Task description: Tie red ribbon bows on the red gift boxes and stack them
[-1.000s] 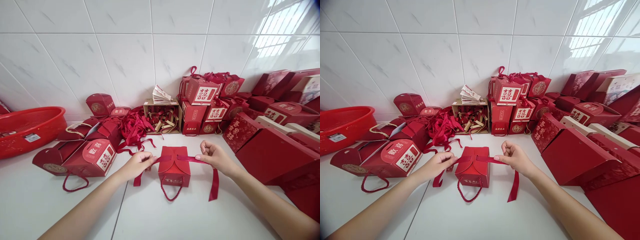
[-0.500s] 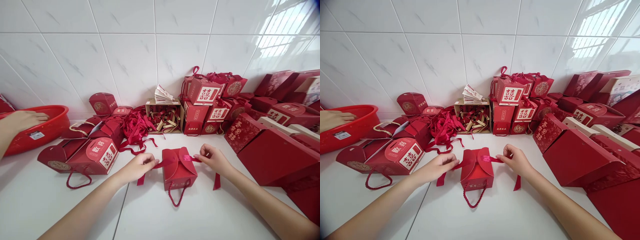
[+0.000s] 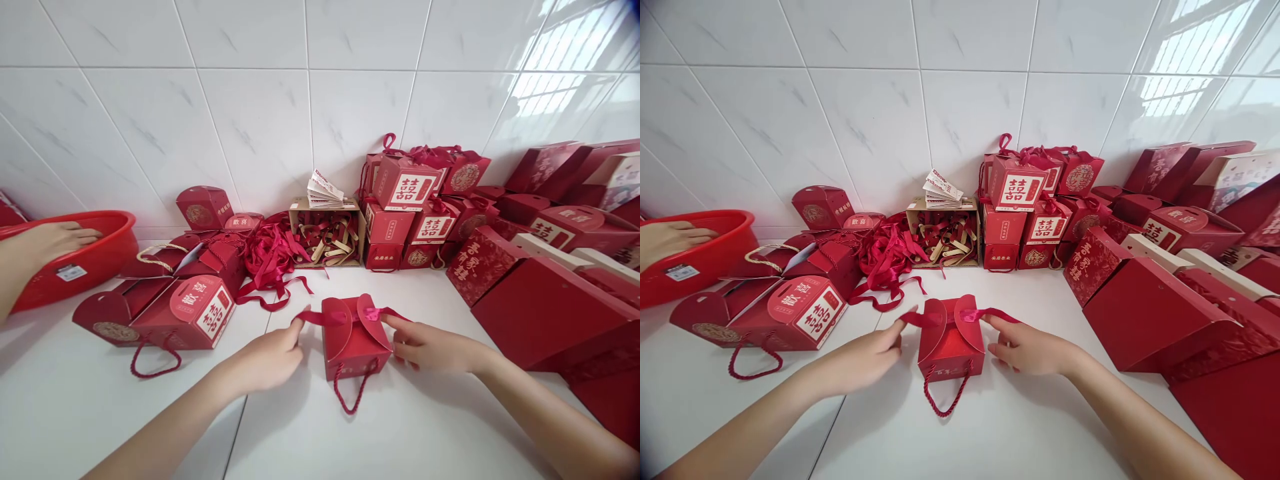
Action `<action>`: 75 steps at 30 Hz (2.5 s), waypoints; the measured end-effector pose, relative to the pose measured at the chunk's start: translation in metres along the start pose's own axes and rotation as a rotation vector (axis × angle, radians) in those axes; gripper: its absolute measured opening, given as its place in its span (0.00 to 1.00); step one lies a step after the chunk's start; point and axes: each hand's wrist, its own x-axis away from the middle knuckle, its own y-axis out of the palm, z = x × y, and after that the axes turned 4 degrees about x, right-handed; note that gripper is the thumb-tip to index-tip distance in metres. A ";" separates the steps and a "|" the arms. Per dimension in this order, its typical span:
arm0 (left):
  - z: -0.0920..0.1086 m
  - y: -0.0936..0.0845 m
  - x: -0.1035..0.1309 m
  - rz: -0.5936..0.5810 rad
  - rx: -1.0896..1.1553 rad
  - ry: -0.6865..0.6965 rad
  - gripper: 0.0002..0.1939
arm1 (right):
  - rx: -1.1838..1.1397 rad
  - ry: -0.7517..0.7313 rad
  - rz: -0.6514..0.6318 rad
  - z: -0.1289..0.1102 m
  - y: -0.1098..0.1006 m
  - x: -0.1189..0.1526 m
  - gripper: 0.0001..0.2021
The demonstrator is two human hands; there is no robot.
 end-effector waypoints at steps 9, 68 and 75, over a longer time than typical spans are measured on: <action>0.009 -0.017 -0.023 -0.079 1.174 -0.077 0.07 | -1.105 -0.343 0.263 -0.002 0.000 -0.015 0.21; 0.128 -0.031 -0.006 0.497 1.078 0.793 0.09 | -0.788 -0.869 0.821 -0.117 -0.038 0.000 0.09; 0.130 -0.029 0.000 0.313 0.934 0.799 0.11 | -0.730 -0.764 0.771 -0.127 -0.039 0.000 0.11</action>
